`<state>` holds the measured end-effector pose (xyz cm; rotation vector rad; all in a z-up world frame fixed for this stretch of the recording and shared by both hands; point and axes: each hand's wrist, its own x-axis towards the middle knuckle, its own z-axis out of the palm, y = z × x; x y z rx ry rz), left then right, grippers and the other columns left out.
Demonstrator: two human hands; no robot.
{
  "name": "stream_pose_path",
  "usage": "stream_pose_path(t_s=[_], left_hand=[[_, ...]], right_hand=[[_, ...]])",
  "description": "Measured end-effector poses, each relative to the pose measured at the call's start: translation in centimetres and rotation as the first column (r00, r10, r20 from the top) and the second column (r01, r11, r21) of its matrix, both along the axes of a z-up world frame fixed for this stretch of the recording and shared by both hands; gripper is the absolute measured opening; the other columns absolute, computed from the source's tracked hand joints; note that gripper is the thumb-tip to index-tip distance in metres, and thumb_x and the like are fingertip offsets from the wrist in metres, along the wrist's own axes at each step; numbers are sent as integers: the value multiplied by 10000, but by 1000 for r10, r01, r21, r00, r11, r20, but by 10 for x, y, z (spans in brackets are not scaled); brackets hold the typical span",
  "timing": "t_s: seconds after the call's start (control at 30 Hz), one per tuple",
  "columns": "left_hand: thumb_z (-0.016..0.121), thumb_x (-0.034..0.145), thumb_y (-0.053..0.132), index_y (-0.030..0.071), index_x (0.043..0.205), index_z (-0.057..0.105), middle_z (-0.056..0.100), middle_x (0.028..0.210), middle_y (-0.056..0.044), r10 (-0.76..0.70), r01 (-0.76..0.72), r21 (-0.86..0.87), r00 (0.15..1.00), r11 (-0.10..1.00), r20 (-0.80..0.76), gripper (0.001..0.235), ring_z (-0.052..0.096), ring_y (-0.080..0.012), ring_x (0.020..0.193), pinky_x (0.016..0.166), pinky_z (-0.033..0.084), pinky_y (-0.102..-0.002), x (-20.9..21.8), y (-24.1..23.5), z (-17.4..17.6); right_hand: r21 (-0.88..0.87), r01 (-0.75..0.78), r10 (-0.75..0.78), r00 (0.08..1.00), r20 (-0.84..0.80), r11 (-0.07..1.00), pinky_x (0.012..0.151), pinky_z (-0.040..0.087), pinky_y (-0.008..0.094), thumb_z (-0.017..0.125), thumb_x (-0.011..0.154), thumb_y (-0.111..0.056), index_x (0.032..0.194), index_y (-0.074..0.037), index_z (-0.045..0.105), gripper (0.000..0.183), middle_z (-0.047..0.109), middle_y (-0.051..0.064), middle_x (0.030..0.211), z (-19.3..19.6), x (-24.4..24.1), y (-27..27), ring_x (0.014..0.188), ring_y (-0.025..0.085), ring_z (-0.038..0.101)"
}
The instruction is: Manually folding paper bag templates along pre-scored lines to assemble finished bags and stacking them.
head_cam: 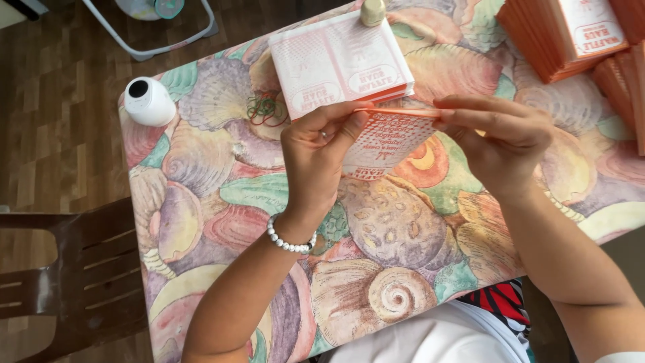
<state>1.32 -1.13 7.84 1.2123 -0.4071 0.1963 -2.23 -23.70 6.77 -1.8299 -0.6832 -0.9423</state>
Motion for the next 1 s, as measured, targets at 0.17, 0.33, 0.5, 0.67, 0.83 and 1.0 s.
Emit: stream_pose_path(t_s=[0.17, 0.33, 0.5, 0.67, 0.83, 1.0], left_hand=[[770, 917, 105, 30, 1048, 757, 777, 1015, -86, 86, -87, 36, 995, 996, 43, 151, 725, -119, 967, 930, 595, -241, -3, 0, 4], [728, 956, 87, 23, 1045, 736, 760, 1022, -102, 36, -72, 205, 984, 976, 177, 109, 735, -165, 981, 895, 606, -242, -9, 8, 23], [795, 906, 42, 39, 966, 774, 787, 929, -82, 147, -303, 395, 914, 867, 378, 64, 777, -161, 862, 767, 639, -243, -6, 22, 41], [799, 881, 43, 34, 950, 783, 794, 895, -84, 80, -116, 382, 991, 917, 108, 71, 759, -131, 817, 750, 646, -209, 1, 22, 37], [791, 904, 49, 43, 956, 791, 765, 773, -75, 72, -81, 240, 996, 967, 45, 53, 640, -57, 827, 785, 591, -266, 13, 19, 20], [796, 878, 13, 15, 944, 790, 770, 787, -95, 33, -24, 173, 998, 985, -47, 66, 642, -76, 823, 797, 600, -285, 5, 14, 21]], right_hand=[[-71, -29, 28, 1000, -13, 997, 770, 639, 336, 745, 946, 14, 951, 108, 711, 100, 732, 269, 1040, 15, -6, 5, 863, 304, 759], [-300, -104, 30, 970, -243, 948, 952, 610, 364, 852, 813, -222, 1073, 17, 742, 370, 759, 186, 1121, 14, -2, 6, 1044, 284, 762], [-361, -267, 187, 953, -240, 894, 704, 579, 342, 816, 837, -230, 996, 12, 738, 300, 749, 163, 1024, 22, 5, 3, 825, 283, 755], [-368, -311, 232, 942, -243, 876, 680, 561, 342, 762, 888, -165, 928, 28, 736, 198, 738, 150, 924, 21, 3, 1, 775, 277, 739], [-111, -246, 207, 937, -281, 963, 708, 577, 338, 825, 851, -39, 903, -27, 789, 64, 759, 101, 843, 15, 4, 2, 709, 238, 733], [-129, -293, 248, 926, -284, 947, 727, 585, 348, 806, 857, -37, 872, -27, 778, 33, 763, 116, 861, 23, 2, -1, 708, 240, 730]])
